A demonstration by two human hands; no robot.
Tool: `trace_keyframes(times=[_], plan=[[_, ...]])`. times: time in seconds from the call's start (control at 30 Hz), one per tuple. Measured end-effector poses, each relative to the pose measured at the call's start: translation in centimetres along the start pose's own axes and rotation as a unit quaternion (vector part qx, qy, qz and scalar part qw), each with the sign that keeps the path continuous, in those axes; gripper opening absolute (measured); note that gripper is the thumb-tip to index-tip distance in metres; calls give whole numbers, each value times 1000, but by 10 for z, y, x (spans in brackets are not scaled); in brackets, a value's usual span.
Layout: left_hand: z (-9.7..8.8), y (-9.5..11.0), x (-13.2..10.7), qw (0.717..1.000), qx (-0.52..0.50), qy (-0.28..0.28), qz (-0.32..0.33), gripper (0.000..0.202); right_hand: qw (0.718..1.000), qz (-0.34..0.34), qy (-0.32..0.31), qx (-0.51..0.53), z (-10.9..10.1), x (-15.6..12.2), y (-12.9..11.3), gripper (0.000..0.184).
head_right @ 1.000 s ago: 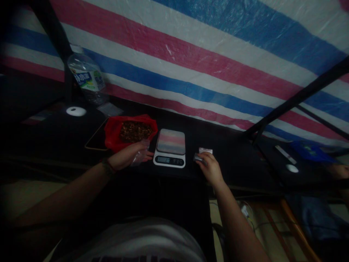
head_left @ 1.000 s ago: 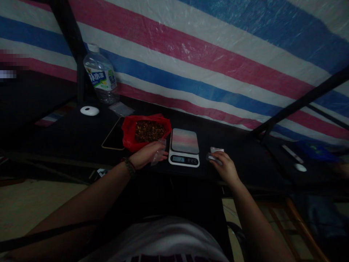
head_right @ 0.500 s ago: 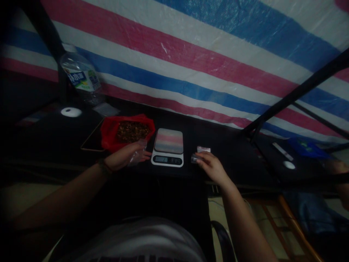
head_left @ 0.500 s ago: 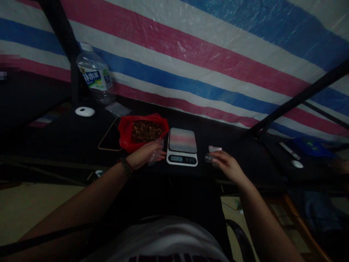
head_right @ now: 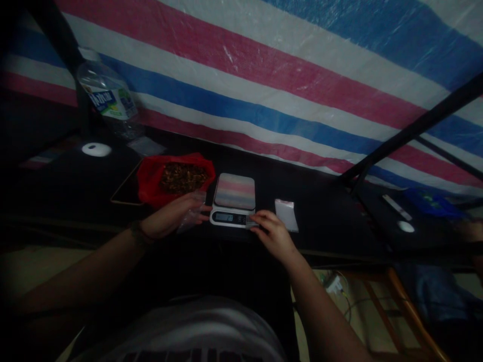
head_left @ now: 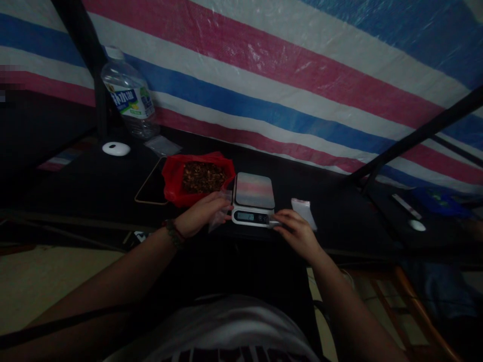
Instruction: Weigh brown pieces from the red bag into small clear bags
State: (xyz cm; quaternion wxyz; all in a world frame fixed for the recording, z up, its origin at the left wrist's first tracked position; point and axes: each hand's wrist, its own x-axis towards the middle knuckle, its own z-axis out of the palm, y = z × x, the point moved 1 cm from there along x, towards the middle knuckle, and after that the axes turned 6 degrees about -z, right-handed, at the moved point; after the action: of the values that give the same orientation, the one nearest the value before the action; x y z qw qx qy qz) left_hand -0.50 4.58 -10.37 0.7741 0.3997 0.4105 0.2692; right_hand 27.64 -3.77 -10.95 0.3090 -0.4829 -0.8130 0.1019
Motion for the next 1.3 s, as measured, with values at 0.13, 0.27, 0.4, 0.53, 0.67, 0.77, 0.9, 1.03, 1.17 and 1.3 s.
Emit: trace_keyframes(times=[0.13,0.27,0.4,0.53,0.67,0.77,0.9,1.03,1.17,1.3], plan=[[2,1,2,1000,5,-5,13,33,1000,-8,-8,6,2,5,-4,30],[3,2,0,999,1,-32,2,35,1000,-4,-15,24,8,7,-4,30],[4,4,-3,999,-12,-38,-5,34,999,7,-22,36,15,10,-7,31],[4,5,-3,998,-24,-50,-5,29,999,2,-20,29,17,15,-13,32],[4,5,-3,997,-27,-66,-3,29,1000,-2,-23,19,17,20,-16,32],[2,5,-2,998,-18,-55,-5,32,1000,-7,-26,16,17,20,-14,32],[1,4,-2,999,-20,-39,-17,34,1000,-12,-12,20,23,18,-14,32],[1,4,-2,999,-26,-45,-17,35,999,-20,2,27,33,21,-19,32],[2,5,-3,999,-25,-38,-26,32,999,-19,0,30,39,30,-24,32],[-1,3,0,998,-34,-39,-30,35,999,-41,-2,26,41,35,-27,34]])
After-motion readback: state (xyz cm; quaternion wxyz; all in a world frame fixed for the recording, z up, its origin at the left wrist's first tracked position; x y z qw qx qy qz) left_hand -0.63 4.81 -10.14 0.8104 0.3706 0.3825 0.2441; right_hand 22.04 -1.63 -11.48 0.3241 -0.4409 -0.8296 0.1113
